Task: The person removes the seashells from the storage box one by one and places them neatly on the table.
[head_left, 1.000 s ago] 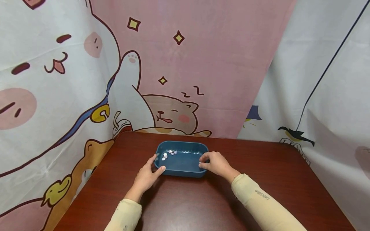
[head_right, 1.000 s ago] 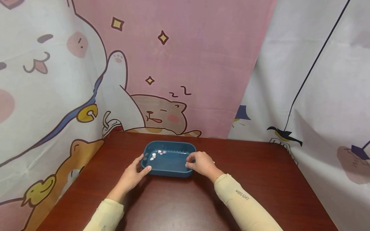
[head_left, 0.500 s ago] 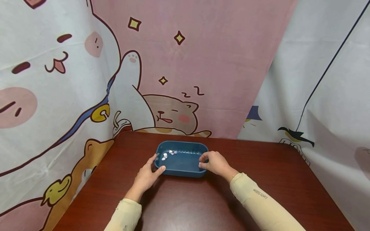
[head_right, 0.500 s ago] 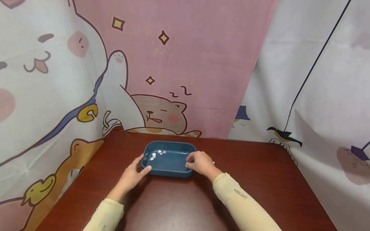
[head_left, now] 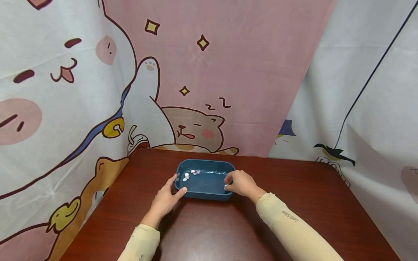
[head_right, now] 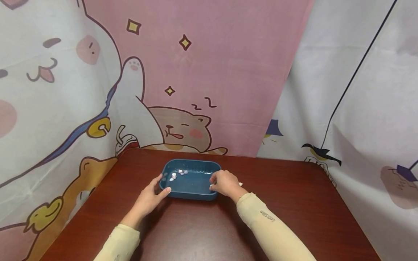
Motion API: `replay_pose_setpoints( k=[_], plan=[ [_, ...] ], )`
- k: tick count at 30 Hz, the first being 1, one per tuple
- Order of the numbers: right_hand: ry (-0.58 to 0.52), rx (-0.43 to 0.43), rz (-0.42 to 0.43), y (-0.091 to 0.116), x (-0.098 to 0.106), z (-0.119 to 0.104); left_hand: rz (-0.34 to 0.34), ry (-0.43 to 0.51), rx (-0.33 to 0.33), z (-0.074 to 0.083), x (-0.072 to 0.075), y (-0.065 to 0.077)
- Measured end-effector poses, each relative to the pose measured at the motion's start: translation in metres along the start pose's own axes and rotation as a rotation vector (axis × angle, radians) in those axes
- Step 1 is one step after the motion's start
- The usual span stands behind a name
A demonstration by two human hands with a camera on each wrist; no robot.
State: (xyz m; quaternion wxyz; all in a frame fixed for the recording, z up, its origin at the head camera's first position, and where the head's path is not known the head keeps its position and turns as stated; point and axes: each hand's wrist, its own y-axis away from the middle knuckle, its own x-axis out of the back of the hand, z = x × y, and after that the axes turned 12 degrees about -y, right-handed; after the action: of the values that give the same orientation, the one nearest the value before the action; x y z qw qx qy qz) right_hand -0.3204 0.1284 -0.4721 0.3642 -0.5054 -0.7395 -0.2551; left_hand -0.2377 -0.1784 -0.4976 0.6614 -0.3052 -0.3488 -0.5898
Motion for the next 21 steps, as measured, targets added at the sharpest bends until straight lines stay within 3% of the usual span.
replay_pose_setpoints(
  k=[21],
  plan=[
    [-0.022,0.001,-0.004,0.0013,-0.002,-0.0001,0.002,-0.022,0.007,-0.0009,-0.0007,0.0002]
  ],
)
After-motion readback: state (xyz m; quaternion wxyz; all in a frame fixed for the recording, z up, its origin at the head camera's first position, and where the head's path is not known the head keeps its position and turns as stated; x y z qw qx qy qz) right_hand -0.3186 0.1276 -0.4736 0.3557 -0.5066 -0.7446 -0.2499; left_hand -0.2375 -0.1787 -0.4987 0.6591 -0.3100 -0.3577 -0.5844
